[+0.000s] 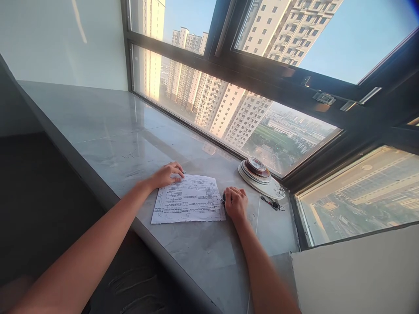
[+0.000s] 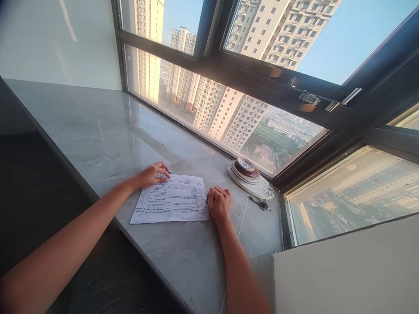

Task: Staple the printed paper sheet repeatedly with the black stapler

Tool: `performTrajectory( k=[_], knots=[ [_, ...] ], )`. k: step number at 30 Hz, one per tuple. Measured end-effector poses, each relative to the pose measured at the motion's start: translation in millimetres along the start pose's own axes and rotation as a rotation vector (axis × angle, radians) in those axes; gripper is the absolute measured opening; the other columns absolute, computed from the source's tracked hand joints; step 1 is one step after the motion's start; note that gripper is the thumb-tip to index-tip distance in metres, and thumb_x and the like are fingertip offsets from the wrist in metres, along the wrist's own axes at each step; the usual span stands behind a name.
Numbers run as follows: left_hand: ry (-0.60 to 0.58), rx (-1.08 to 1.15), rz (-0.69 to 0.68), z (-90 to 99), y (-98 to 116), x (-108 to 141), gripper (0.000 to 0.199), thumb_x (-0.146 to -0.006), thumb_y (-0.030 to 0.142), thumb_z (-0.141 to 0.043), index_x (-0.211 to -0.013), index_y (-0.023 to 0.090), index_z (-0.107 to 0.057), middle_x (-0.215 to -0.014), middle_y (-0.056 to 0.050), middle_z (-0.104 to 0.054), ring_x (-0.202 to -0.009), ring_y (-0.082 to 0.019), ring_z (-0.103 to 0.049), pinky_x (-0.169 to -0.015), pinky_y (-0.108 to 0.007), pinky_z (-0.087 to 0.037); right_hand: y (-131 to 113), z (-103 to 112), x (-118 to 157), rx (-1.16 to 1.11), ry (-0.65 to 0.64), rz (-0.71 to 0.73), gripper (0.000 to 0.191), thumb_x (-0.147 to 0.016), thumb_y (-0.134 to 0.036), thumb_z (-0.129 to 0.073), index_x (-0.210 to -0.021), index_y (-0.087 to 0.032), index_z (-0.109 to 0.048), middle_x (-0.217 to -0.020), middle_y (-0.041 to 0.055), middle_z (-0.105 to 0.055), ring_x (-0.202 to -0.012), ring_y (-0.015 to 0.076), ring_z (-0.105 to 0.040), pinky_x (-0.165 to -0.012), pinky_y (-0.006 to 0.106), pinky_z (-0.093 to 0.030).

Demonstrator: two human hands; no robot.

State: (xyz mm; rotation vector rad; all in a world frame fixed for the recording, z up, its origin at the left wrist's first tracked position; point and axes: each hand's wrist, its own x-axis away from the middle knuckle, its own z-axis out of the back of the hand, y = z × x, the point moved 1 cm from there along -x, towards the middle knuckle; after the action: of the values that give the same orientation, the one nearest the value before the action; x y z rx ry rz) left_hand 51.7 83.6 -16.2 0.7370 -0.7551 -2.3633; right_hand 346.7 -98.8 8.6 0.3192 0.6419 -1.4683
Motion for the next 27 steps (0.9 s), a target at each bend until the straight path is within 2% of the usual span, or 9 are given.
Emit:
performTrajectory(
  k=[8,15,19,27],
  knots=[
    [0.010,0.006,-0.004,1.8,7,1,0.022,-0.085,0.040,-0.069,-0.100,0.027,-0.078,-0.120,-0.007,-0.062,-0.110,-0.026,-0.058,-0.100,-0.042,-0.044,-4,-1,-2,0.049,0.004,-0.020,0.049,-0.105,-0.027,-0.034,-0.063,-0.019,-0.056,-0.067,0.0018,-0.063,-0.067,0.0138,-0.055,-0.076,0.032,-0.030],
    [-0.012,-0.015,0.021,4.4,17,4,0.020,-0.085,0.034,-0.069,-0.101,0.027,-0.078,-0.120,-0.007,-0.061,-0.112,-0.027,-0.057,-0.100,-0.044,-0.044,-11,0,-1,0.142,-0.044,-0.001,0.048,-0.105,-0.028,-0.034,-0.062,-0.018,-0.054,-0.064,0.0014,-0.060,-0.067,0.0141,-0.053,-0.078,0.033,-0.028],
    [-0.007,-0.016,0.036,3.8,14,6,0.021,-0.085,0.038,-0.069,-0.102,0.030,-0.077,-0.122,-0.006,-0.061,-0.114,-0.029,-0.055,-0.100,-0.046,-0.044,-21,1,1,0.225,-0.066,-0.030,0.044,-0.105,-0.025,-0.033,-0.069,-0.019,-0.058,-0.073,0.0028,-0.063,-0.075,0.0162,-0.054,-0.082,0.036,-0.027],
    [0.016,0.012,0.006,2.8,11,6,0.023,-0.084,0.039,-0.069,-0.102,0.027,-0.078,-0.119,-0.009,-0.061,-0.113,-0.028,-0.056,-0.099,-0.044,-0.045,-42,-6,6,0.389,-0.121,-0.019,0.037,-0.104,-0.026,-0.033,-0.083,-0.018,-0.063,-0.090,0.0105,-0.066,-0.091,0.0253,-0.052,-0.089,0.045,-0.026]
  ],
)
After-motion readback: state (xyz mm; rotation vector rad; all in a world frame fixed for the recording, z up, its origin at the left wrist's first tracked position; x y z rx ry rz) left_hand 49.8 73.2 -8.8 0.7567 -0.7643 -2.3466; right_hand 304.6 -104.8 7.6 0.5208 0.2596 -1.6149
